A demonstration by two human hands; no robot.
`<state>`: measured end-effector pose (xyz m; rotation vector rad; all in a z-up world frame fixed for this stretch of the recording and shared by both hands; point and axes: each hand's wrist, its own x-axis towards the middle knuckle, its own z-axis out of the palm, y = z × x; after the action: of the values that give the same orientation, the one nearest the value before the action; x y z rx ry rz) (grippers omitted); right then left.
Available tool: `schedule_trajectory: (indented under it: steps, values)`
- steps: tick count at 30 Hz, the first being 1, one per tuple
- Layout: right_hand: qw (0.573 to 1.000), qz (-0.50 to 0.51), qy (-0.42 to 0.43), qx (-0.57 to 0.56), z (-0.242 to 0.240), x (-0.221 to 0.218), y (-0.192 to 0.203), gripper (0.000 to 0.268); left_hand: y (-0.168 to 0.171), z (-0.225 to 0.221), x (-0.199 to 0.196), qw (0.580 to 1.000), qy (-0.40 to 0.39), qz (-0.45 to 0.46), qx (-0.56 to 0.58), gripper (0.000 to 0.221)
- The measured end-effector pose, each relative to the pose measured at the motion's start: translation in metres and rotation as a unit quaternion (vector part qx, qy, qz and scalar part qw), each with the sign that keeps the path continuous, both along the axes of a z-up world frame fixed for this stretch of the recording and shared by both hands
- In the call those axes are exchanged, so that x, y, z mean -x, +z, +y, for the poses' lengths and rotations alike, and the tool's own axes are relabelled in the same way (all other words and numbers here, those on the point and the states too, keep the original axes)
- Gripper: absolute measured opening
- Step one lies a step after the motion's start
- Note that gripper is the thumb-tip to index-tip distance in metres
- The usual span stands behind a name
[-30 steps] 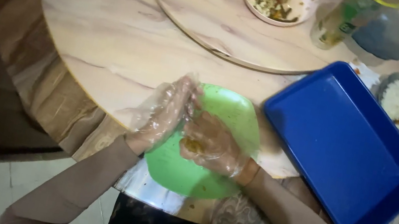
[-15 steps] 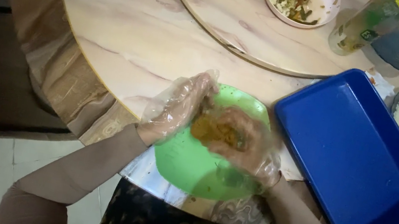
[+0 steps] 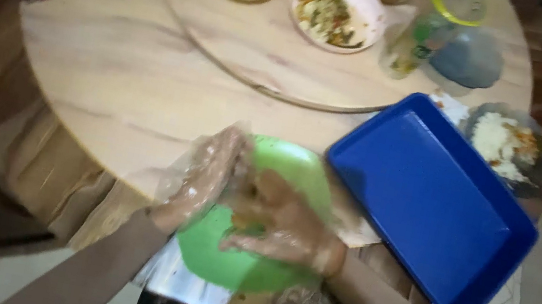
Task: Kneading and shaping a small ball of dough on a plate while wearing plastic gloves.
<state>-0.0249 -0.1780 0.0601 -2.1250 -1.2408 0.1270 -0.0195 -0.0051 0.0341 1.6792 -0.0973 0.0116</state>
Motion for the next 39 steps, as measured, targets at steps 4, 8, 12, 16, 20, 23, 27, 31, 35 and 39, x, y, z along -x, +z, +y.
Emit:
schedule_trajectory:
  steps: [4,8,12,16,20,23,27,31,35,39]
  values:
    - [0.986,-0.141,0.015,-0.092,0.001,-0.011,-0.042,0.054,-0.003,-0.005,0.002,1.0,0.008,0.008,0.012,0.037]
    - [0.996,-0.078,0.006,-0.054,0.005,-0.028,-0.12,0.053,-0.007,-0.007,0.003,0.999,0.031,0.021,0.024,0.039]
    - [0.992,-0.117,0.043,-0.009,0.003,-0.035,-0.098,0.042,-0.011,-0.009,0.004,0.997,0.055,0.038,0.032,0.041]
    - [0.969,-0.06,0.032,-0.236,0.003,-0.043,-0.115,0.04,-0.01,-0.019,-0.003,0.992,0.101,0.065,0.047,0.044]
    - [0.917,-0.15,0.022,-0.369,0.007,-0.034,-0.095,0.086,-0.015,-0.022,0.001,0.983,0.148,0.088,0.059,0.048]
    - [0.962,-0.081,0.047,-0.255,-0.009,-0.021,-0.035,0.049,-0.042,-0.005,-0.016,0.98,0.146,0.104,0.081,0.048]
    - [0.965,0.012,0.057,-0.254,-0.013,-0.011,-0.02,0.028,-0.032,-0.013,-0.017,0.976,0.138,0.125,0.116,0.048]
    - [0.994,-0.06,0.061,-0.067,-0.012,-0.002,-0.035,0.042,-0.092,-0.019,-0.036,0.935,0.056,-0.191,0.294,0.035]
    - [0.995,-0.044,0.059,0.066,-0.001,-0.008,-0.044,0.046,-0.052,-0.001,-0.016,0.979,0.09,0.091,0.157,0.05]
    - [0.987,0.03,0.053,0.148,0.012,-0.016,-0.048,0.03,-0.06,-0.003,-0.025,0.976,0.114,0.1,0.154,0.043]
